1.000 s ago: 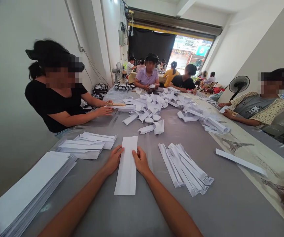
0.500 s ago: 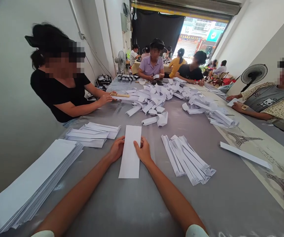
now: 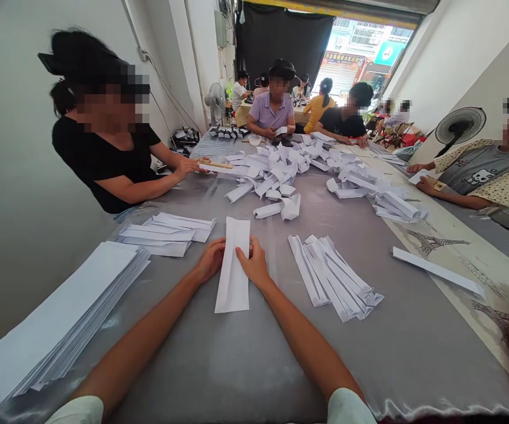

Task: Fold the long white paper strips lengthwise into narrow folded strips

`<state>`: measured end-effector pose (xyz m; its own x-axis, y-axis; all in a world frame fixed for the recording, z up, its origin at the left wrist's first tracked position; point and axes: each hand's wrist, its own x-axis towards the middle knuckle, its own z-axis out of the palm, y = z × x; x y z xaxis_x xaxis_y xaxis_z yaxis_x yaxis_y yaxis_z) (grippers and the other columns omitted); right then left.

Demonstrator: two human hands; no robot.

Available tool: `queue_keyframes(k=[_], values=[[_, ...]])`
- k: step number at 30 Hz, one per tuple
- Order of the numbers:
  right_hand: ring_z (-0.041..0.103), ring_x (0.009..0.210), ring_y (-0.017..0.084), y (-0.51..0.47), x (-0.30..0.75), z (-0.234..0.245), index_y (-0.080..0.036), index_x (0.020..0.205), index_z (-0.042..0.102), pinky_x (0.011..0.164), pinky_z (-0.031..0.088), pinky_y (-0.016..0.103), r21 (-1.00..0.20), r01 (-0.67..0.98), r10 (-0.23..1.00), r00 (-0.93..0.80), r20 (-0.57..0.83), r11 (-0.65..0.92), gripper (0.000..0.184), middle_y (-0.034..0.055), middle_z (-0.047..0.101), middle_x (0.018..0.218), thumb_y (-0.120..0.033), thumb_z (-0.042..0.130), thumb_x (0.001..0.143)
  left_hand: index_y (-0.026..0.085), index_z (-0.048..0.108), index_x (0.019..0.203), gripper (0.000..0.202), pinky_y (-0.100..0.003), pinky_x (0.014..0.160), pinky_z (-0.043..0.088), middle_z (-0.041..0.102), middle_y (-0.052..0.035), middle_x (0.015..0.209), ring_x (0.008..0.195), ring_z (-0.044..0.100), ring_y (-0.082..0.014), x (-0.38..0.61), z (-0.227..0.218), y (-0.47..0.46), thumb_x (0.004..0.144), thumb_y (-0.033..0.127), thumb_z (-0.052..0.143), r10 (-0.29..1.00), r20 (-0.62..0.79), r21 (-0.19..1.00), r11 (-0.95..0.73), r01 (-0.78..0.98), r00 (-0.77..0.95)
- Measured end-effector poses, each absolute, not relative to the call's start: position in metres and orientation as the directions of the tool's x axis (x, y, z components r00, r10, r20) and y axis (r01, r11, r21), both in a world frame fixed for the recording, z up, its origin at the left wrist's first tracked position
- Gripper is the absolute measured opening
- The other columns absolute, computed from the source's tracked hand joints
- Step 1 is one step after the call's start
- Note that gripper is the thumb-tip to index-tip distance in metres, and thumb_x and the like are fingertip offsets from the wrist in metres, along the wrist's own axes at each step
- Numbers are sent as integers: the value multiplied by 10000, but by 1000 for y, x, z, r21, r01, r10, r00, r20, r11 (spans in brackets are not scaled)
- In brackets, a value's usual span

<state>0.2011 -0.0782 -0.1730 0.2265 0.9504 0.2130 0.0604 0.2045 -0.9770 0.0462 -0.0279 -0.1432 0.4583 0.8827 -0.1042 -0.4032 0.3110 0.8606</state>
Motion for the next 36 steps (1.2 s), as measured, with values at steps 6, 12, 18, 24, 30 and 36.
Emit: queue_keyframes(k=[6,12,18,24,30,36], values=[[763,858,253,-79,202,-172,-218,1444,512,710,582,356,-979,108,961,198,193,174,610,88,817,1052,-448,721,919,128,801,1070,443,-326,754,564,816,-113,999,884,764,-261,46,-144,-30,771,443,889,888,-79,875,279,-395,452],[700,696,225,-78,202,-175,-249,1386,549,610,511,320,-973,157,968,159,192,168,534,28,796,890,-463,710,924,114,793,1103,548,-330,745,566,818,-122,945,780,761,-234,46,-153,-27,699,444,962,880,-93,901,274,-337,467],[583,620,191,-80,203,-170,-235,1231,626,587,406,292,-954,221,963,133,233,201,363,-15,682,735,-521,536,1027,127,796,996,435,-332,854,568,818,-102,958,843,755,-209,46,-154,-27,699,396,967,882,-72,891,267,-368,466],[445,649,179,-82,204,-161,-253,736,489,626,335,300,-938,243,938,184,295,247,492,-20,508,680,-601,380,1066,108,777,988,395,-338,887,552,809,-112,980,851,740,-197,47,-150,-30,732,356,946,881,-81,894,270,-357,466],[399,631,159,-85,204,-160,-247,706,453,600,301,290,-942,210,948,126,293,263,487,-35,433,658,-608,447,1034,119,766,983,409,-334,842,557,805,-92,944,812,732,-193,47,-151,-29,722,375,949,881,-78,899,265,-349,467],[392,601,148,-84,205,-163,-243,695,503,579,300,275,-952,195,962,93,256,235,378,-50,440,623,-511,604,943,117,770,977,422,-333,839,556,808,-102,949,823,738,-206,47,-148,-30,713,388,955,889,-60,904,241,-353,454]])
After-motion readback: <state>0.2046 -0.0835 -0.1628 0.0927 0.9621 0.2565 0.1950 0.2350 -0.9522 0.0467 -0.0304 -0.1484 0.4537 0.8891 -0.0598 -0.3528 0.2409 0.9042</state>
